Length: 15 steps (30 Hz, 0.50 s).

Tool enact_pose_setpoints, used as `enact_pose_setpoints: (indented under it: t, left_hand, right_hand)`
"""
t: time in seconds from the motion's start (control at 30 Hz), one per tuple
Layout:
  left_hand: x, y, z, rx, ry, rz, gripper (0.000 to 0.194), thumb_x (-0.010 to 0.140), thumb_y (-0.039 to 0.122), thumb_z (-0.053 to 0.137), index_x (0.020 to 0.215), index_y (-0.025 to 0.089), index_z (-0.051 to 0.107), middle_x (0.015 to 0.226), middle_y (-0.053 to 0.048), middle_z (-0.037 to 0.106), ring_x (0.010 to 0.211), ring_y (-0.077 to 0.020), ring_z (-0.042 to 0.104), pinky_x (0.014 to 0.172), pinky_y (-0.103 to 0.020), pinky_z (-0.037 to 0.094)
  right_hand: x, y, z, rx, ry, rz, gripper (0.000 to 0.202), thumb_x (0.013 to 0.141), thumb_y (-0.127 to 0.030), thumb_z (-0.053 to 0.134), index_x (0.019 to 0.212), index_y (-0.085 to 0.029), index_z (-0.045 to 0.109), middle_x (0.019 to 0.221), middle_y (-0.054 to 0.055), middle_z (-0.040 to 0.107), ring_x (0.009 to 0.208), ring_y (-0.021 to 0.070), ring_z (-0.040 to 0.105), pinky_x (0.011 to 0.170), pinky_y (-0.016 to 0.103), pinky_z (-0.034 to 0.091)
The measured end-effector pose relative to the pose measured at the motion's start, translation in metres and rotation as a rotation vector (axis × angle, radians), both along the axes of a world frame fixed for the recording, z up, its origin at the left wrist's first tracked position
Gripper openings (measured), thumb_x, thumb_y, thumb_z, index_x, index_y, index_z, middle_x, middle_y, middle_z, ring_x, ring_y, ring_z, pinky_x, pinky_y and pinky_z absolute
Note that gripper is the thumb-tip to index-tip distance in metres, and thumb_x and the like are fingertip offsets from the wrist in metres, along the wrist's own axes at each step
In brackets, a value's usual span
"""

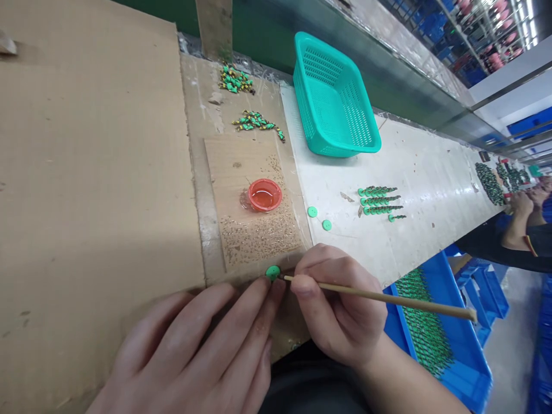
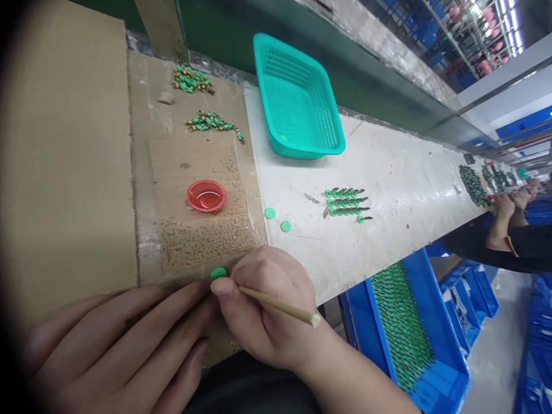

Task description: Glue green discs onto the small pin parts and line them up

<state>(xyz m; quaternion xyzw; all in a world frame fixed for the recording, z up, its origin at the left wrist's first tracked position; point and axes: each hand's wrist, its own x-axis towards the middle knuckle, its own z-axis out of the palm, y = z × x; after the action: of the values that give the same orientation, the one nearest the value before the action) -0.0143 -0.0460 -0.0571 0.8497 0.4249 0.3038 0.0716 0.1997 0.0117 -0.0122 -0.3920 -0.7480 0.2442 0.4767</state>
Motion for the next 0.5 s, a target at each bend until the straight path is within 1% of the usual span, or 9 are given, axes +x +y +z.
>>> enact_pose_setpoints:
  t: [0.07, 0.2, 0.37, 0.43, 0.5]
  left_hand:
    - [-0.0005, -0.0003, -0.0001, 0.008, 0.003, -0.001, 0.039, 0.108, 0.039, 0.063, 0.141, 0.021, 0.075, 0.156, -0.007, 0.075, 0.129, -0.0373, 0.068, 0.106, -0.06, 0.045]
    - [-0.0026, 0.0001, 0.0012, 0.011, 0.021, -0.018, 0.034, 0.106, 0.039, 0.064, 0.135, 0.025, 0.078, 0.162, -0.004, 0.071, 0.13, -0.0365, 0.069, 0.109, -0.058, 0.046]
    - [-0.0007, 0.0016, 0.0005, 0.011, 0.02, -0.002, 0.043, 0.107, 0.044, 0.065, 0.144, 0.024, 0.075, 0.161, -0.003, 0.072, 0.128, -0.0346, 0.069, 0.112, -0.056, 0.046]
    - [0.0007, 0.0016, -0.0004, 0.008, 0.021, 0.0, 0.044, 0.107, 0.042, 0.064, 0.146, 0.025, 0.074, 0.161, -0.003, 0.073, 0.129, -0.0347, 0.069, 0.111, -0.056, 0.045]
    - [0.0011, 0.0009, -0.0007, 0.006, 0.035, -0.01, 0.044, 0.106, 0.04, 0.064, 0.145, 0.024, 0.074, 0.16, -0.005, 0.073, 0.129, -0.0363, 0.069, 0.108, -0.058, 0.046]
  right_hand:
    - [0.0003, -0.0006, -0.0002, -0.003, 0.003, 0.003, 0.016, 0.109, -0.008, 0.064, 0.109, -0.024, 0.065, 0.083, 0.0, 0.067, 0.074, 0.0172, 0.066, 0.066, 0.034, 0.06]
    - [0.002, -0.0022, 0.0002, -0.05, -0.004, 0.009, 0.019, 0.106, -0.004, 0.065, 0.11, -0.022, 0.063, 0.089, 0.001, 0.067, 0.078, 0.0163, 0.066, 0.069, 0.033, 0.059]
    - [0.0046, -0.0036, 0.0013, -0.116, -0.054, -0.027, 0.02, 0.105, -0.004, 0.063, 0.113, -0.022, 0.061, 0.093, 0.001, 0.064, 0.083, 0.0169, 0.065, 0.073, 0.034, 0.057]
    - [0.0051, -0.004, 0.0015, -0.134, -0.058, -0.046, 0.02, 0.105, -0.005, 0.061, 0.114, -0.023, 0.061, 0.094, 0.001, 0.064, 0.084, 0.017, 0.065, 0.073, 0.034, 0.056]
    - [0.0053, -0.0046, 0.0017, -0.145, -0.065, -0.068, 0.022, 0.103, -0.006, 0.061, 0.116, -0.023, 0.062, 0.097, 0.001, 0.065, 0.086, 0.0168, 0.067, 0.075, 0.034, 0.056]
